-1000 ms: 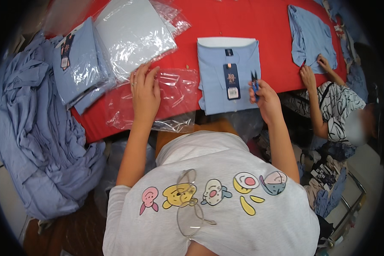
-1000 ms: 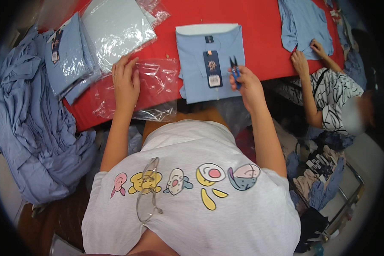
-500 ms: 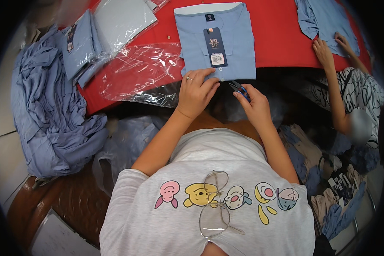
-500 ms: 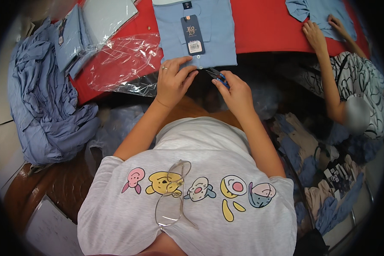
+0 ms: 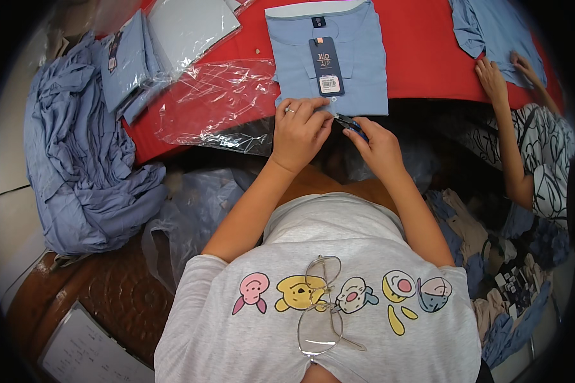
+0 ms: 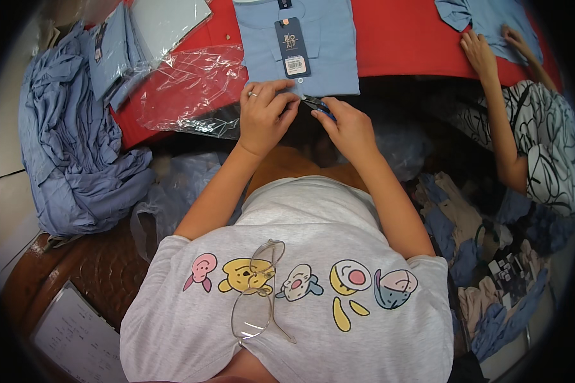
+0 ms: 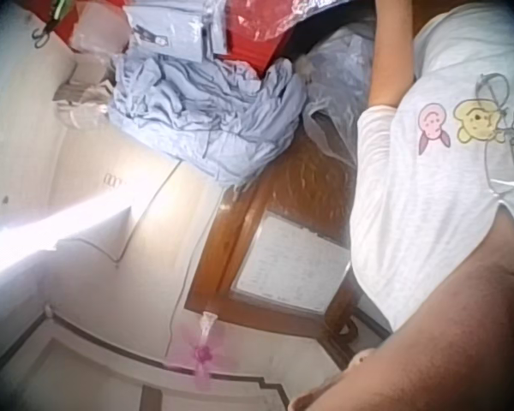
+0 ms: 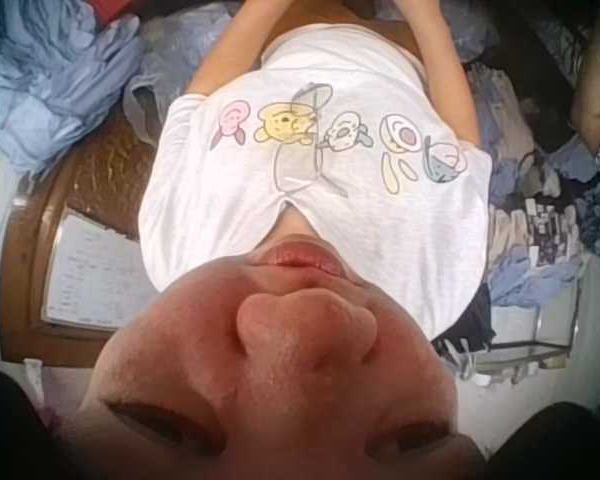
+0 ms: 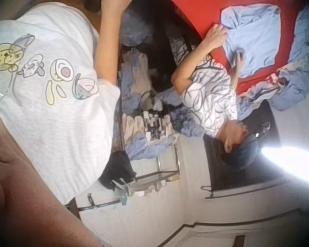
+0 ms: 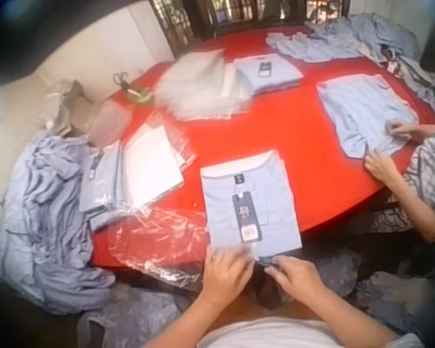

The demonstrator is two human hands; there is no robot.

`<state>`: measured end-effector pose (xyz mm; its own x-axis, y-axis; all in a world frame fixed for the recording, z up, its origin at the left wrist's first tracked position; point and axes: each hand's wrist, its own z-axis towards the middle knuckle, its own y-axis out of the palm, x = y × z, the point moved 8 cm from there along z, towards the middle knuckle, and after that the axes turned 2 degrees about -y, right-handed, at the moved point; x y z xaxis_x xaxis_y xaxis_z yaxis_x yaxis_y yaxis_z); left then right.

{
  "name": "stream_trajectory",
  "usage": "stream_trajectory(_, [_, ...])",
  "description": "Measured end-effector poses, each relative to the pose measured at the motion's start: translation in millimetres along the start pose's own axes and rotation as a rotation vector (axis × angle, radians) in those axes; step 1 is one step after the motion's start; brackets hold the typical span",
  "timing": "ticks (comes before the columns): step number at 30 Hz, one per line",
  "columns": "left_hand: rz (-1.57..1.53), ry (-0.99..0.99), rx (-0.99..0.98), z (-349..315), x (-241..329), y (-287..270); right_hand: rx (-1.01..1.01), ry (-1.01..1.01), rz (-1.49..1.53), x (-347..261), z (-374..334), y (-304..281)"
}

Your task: The person takes folded light-blue shirts and places them into plastic bags one at a time, using shears to trim the bags and smoothing them flat on a table.

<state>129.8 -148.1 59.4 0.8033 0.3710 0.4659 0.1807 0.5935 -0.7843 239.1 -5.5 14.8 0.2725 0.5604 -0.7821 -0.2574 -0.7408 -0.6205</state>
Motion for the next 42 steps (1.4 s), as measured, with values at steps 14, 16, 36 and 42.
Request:
stream_trajectory(14, [-0.068, -0.091, -0.013, -3, 2, -6, -0.086, 0.159, 0.185, 9, 6, 12])
stream_trajectory(16, [-0.084, -0.115, -0.030, -6, 0, -7, -0.056, 0.165, 0.202, 10, 6, 7])
stream_trajectory(36, [-1.616, -1.471, -0.018, -64, -19, 91, 0.224, -0.263, 0.052, -31, 8, -35])
stream_trajectory(42, [-1.473, -1.468, -0.021, -68, -27, 93, 0.145, -0.358, -0.198, -42, 26, -7])
